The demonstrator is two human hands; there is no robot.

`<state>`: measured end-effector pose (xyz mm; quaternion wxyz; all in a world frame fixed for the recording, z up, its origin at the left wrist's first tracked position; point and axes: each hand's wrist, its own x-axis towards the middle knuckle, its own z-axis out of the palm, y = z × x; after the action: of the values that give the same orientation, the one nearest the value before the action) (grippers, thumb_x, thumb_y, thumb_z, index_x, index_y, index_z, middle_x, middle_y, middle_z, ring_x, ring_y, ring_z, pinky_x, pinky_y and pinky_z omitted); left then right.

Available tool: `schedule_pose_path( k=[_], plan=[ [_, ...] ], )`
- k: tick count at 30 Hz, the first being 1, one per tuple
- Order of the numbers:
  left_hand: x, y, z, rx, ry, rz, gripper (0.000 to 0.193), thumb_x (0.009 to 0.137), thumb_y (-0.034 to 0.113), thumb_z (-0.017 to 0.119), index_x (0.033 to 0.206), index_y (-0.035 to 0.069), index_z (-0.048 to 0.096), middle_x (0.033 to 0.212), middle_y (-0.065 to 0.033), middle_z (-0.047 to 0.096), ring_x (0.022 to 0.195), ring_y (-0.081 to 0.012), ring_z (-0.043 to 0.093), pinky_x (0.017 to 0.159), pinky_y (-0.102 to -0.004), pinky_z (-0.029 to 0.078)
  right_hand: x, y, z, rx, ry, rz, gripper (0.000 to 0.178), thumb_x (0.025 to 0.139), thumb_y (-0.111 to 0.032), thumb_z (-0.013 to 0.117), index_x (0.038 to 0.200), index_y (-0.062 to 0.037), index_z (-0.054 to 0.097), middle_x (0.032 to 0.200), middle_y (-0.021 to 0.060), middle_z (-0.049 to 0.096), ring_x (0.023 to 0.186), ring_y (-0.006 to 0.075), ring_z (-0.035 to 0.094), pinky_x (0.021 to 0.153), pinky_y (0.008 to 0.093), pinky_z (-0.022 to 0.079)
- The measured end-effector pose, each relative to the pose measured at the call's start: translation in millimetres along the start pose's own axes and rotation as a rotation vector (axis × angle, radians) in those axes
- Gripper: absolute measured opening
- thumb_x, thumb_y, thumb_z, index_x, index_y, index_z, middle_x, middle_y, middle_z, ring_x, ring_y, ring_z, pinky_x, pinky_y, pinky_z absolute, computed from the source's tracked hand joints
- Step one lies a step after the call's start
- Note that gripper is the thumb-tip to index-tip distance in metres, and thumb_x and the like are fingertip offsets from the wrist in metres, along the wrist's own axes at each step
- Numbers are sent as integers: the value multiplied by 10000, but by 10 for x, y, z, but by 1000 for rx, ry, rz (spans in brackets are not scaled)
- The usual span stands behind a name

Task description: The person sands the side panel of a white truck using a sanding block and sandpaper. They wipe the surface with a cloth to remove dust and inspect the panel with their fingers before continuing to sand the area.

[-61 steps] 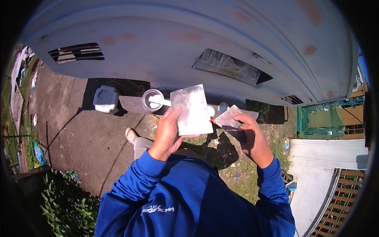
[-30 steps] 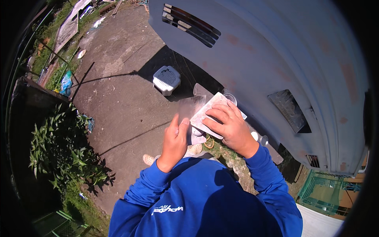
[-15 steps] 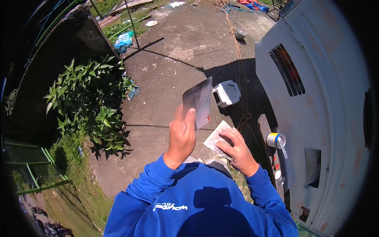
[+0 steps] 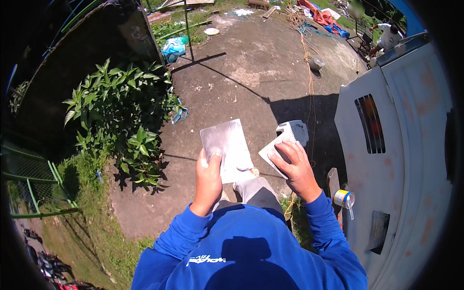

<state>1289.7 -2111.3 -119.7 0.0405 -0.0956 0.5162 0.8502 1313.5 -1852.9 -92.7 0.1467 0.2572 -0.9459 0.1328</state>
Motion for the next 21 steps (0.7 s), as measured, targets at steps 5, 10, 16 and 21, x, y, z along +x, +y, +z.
schedule_pose_path(
  k=[5,10,16,21],
  plan=[
    [386,222,155,229,19,159,236,1030,96,476,1210,-38,550,1080,-83,641,975,-131,590,864,-289,486,438,125,-17,84,-70,-141,378,848,-198,652,1211,-301,673,1274,1,587,1232,256,536,1095,611,364],
    [926,403,578,364,-36,209,262,1028,91,482,1249,-35,544,1115,-86,645,998,-127,589,883,-287,483,919,477,30,150,-26,-181,334,860,-224,619,1182,-286,684,1241,9,619,1198,251,565,1084,627,361],
    [1638,364,1211,540,-305,115,420,1010,112,503,1392,-61,483,1190,-156,658,1036,-164,609,886,-307,491,1385,1322,-254,91,8,-64,300,854,-211,616,1140,-251,697,1242,-9,631,1203,218,573,1082,592,368],
    [2136,478,1880,510,-200,216,297,1041,98,474,1298,-44,515,1118,-85,631,1002,-119,558,887,-271,460,1542,1513,-386,257,46,-135,300,832,-188,653,1123,-232,710,1236,-1,640,1204,230,581,1072,529,403]
  ],
)
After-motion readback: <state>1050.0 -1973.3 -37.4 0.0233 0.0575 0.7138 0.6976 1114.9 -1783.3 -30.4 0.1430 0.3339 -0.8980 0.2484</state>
